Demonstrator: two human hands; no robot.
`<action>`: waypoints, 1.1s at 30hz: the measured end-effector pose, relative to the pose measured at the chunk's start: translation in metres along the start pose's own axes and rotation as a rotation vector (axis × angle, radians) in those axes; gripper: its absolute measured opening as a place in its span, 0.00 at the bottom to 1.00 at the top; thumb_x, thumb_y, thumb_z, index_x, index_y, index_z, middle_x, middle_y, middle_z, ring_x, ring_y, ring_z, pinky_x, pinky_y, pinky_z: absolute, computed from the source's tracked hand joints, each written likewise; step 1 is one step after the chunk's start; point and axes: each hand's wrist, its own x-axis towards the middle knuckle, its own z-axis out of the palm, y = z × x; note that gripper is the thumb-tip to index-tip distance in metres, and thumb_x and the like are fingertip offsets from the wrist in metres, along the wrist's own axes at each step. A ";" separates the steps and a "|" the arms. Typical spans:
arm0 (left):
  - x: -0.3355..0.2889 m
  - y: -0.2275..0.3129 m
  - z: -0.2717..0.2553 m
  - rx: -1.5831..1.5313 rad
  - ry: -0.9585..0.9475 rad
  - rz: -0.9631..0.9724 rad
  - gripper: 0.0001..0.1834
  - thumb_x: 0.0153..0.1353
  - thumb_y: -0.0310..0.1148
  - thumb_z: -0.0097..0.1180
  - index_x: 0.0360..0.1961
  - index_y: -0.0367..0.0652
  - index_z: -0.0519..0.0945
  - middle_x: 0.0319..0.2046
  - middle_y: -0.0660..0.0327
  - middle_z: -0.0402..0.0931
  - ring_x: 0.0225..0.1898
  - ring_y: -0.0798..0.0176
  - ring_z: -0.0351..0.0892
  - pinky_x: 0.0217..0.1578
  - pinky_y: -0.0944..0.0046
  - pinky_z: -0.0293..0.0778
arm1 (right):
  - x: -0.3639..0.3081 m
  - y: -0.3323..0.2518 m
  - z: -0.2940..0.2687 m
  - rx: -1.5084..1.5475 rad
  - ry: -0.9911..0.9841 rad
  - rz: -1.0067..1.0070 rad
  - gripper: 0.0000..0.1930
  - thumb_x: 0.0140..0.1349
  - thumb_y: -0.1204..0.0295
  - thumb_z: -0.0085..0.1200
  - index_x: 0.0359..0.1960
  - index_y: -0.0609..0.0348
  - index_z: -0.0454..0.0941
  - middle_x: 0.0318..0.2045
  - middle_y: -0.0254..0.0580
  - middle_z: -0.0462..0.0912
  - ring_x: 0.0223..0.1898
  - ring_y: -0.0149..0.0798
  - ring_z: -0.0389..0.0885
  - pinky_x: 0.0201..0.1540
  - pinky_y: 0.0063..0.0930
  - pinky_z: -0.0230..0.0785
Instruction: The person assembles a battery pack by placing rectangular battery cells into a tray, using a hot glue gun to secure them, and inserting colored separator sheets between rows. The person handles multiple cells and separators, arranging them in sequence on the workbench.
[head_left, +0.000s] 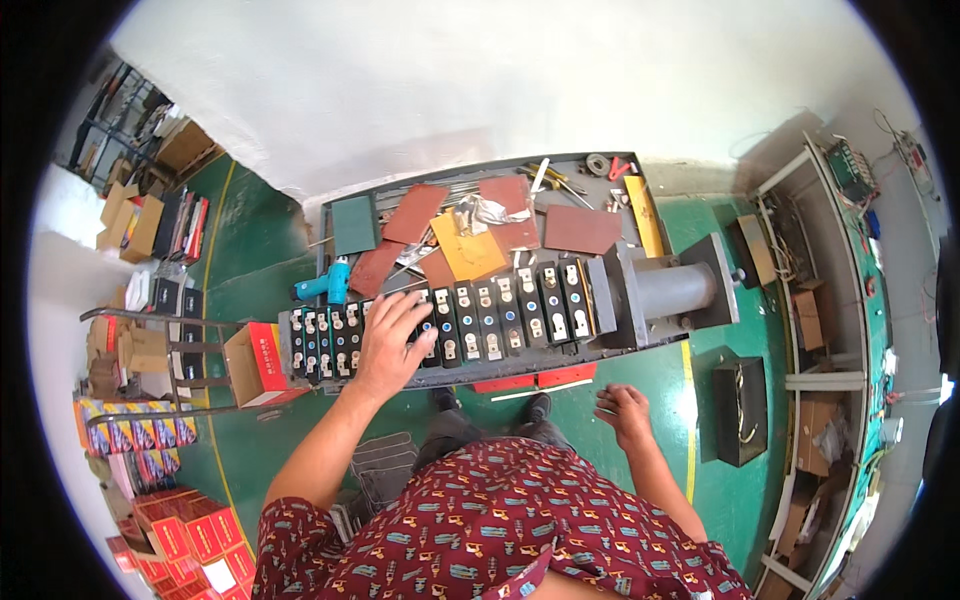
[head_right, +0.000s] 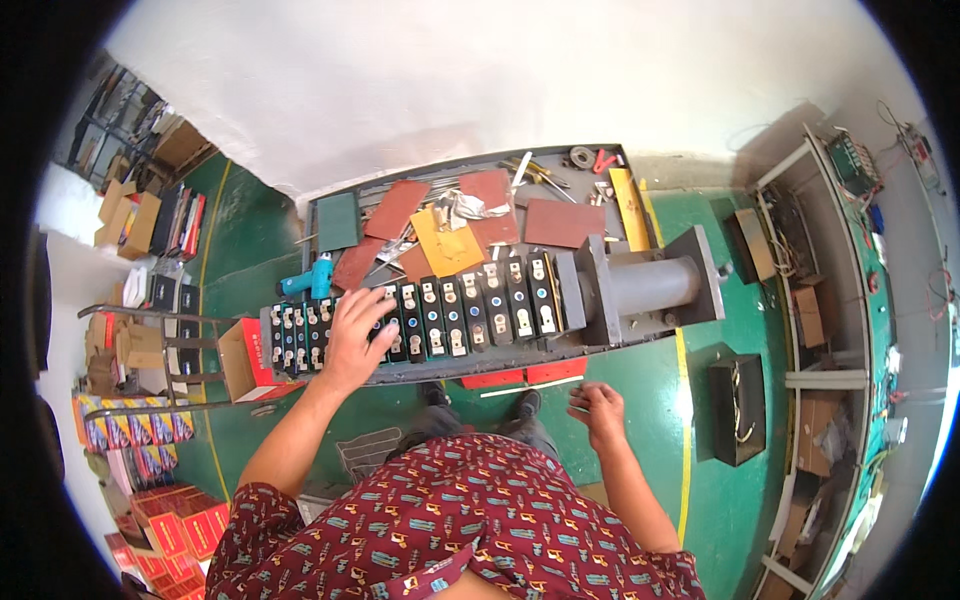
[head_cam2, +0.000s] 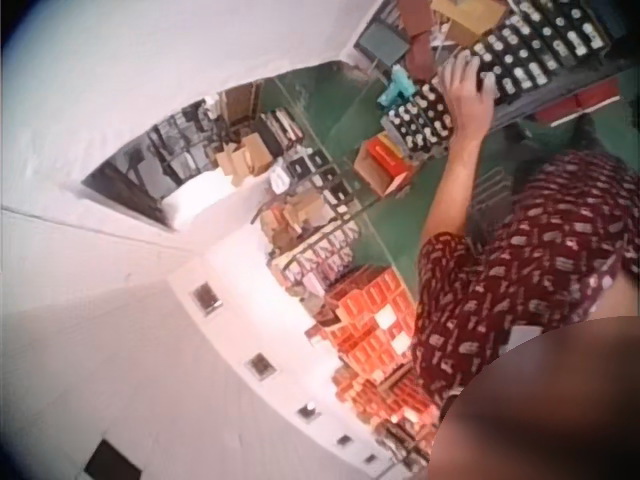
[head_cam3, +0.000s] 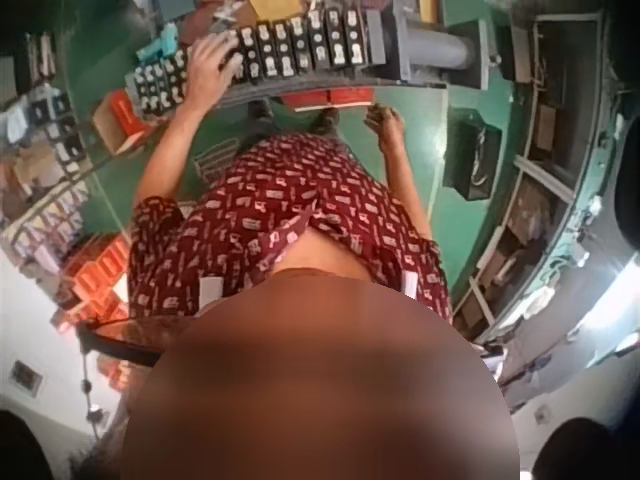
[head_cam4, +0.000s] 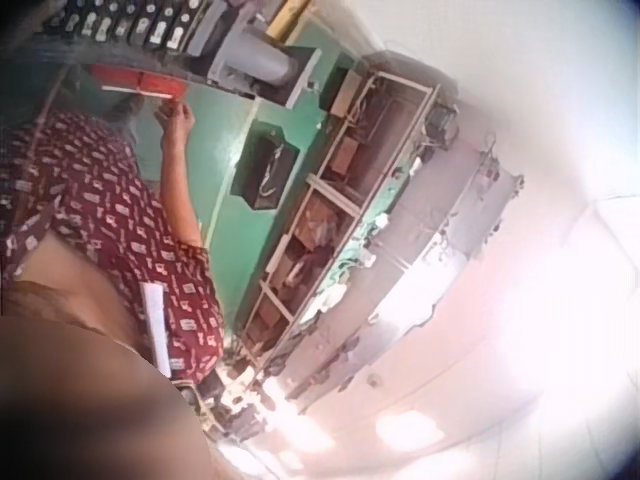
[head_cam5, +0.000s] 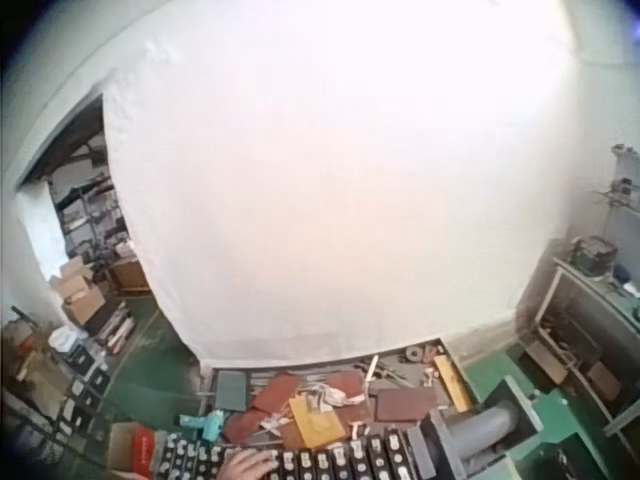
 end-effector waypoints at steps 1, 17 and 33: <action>0.016 -0.004 0.001 -0.020 0.076 0.030 0.22 0.68 0.39 0.66 0.58 0.36 0.84 0.61 0.44 0.82 0.65 0.39 0.77 0.70 0.41 0.67 | 0.001 -0.002 -0.009 0.002 0.019 0.006 0.11 0.73 0.69 0.56 0.50 0.63 0.79 0.43 0.48 0.87 0.39 0.41 0.87 0.44 0.41 0.87; 0.237 -0.216 0.177 0.170 -0.667 -0.334 0.67 0.46 0.60 0.81 0.80 0.40 0.58 0.76 0.42 0.63 0.76 0.39 0.64 0.72 0.39 0.68 | -0.130 0.197 -0.092 -0.070 0.632 0.278 0.12 0.71 0.71 0.54 0.49 0.67 0.79 0.38 0.52 0.88 0.35 0.46 0.90 0.35 0.43 0.88; 0.225 -0.224 0.081 -0.566 -0.394 -0.643 0.14 0.73 0.32 0.59 0.53 0.35 0.85 0.42 0.57 0.89 0.39 0.64 0.89 0.40 0.62 0.82 | -0.085 0.181 -0.016 -0.141 0.440 0.032 0.12 0.70 0.70 0.57 0.46 0.68 0.82 0.38 0.48 0.88 0.35 0.39 0.87 0.37 0.34 0.83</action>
